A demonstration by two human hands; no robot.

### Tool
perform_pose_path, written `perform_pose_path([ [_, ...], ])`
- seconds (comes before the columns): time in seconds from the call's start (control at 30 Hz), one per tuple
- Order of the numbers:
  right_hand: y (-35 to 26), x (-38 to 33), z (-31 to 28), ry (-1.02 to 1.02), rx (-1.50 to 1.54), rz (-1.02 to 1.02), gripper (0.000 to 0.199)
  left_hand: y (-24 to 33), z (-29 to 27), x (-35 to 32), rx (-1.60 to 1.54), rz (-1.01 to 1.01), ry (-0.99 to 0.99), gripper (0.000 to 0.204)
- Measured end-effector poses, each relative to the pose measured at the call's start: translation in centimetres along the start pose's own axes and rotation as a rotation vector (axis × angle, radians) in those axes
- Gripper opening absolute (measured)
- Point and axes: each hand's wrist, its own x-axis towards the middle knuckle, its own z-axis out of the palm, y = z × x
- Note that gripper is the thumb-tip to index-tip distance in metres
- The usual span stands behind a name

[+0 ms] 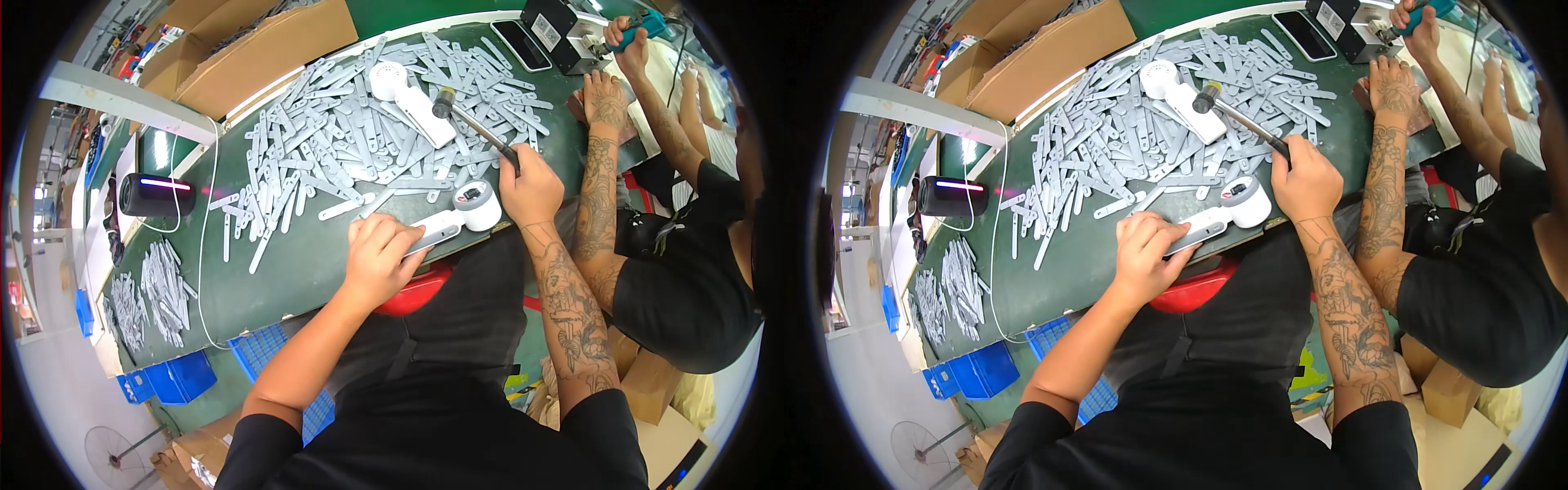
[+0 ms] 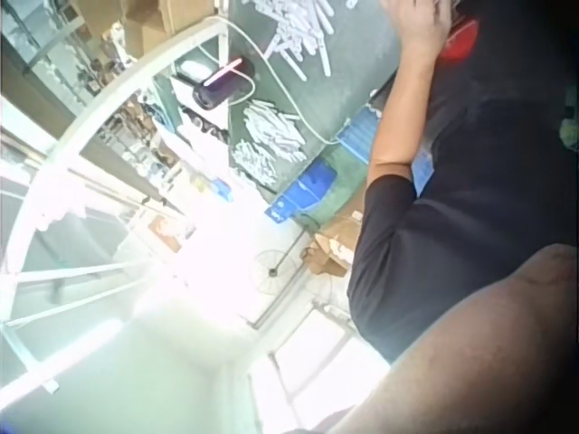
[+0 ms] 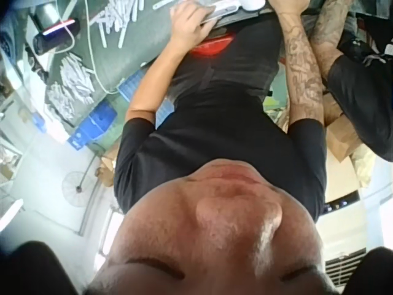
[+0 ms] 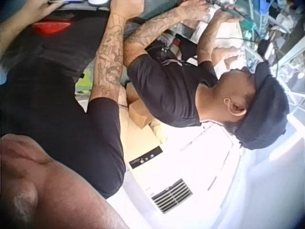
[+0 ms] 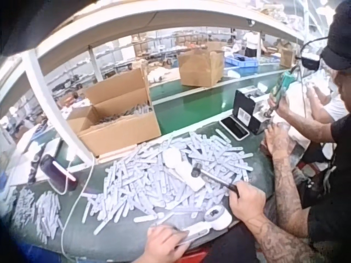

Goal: The person assembles handheld device housings by picking up plastic casings and metal strips from the table, fitting the metal strips into the casings by hand, and tapping them into place with a small mallet.

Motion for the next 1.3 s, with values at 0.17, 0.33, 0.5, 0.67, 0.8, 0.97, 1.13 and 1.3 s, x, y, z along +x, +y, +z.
perform_pose_path([
  [0.17,-0.24,-0.06,-0.07,-0.025,-0.033,0.029,0.013,-0.15,-0.27,-0.44,-0.033,-0.094,-0.006,0.041],
  [0.33,-0.85,0.31,-0.43,-0.074,-0.022,0.075,0.014,-0.13,-0.39,-0.14,-0.053,-0.152,0.019,0.04],
  [0.5,-0.65,0.11,-0.35,-0.07,-0.027,0.079,0.014,-0.08,-0.15,-0.21,-0.034,-0.17,-0.038,0.049],
  [0.67,-0.26,-0.06,-0.15,-0.067,-0.078,0.022,0.017,0.26,-0.23,-0.61,0.029,-0.062,-0.051,0.055],
  [0.8,-0.28,-0.05,-0.16,-0.015,-0.053,-0.009,0.017,0.4,-0.1,-0.43,0.096,0.023,0.061,0.048],
  [0.97,-0.58,-0.26,-0.3,-0.028,0.017,0.016,0.018,0.45,-0.24,-0.5,0.069,0.037,0.049,0.043],
  [1.13,-0.44,-0.37,0.0,0.012,0.023,0.0,0.018,0.0,0.08,-0.91,-0.079,-0.065,-0.019,0.038],
  [1.3,-0.67,-0.3,-0.2,0.011,0.013,-0.005,0.018,0.68,-0.71,-0.7,-0.148,-0.096,0.013,0.037],
])
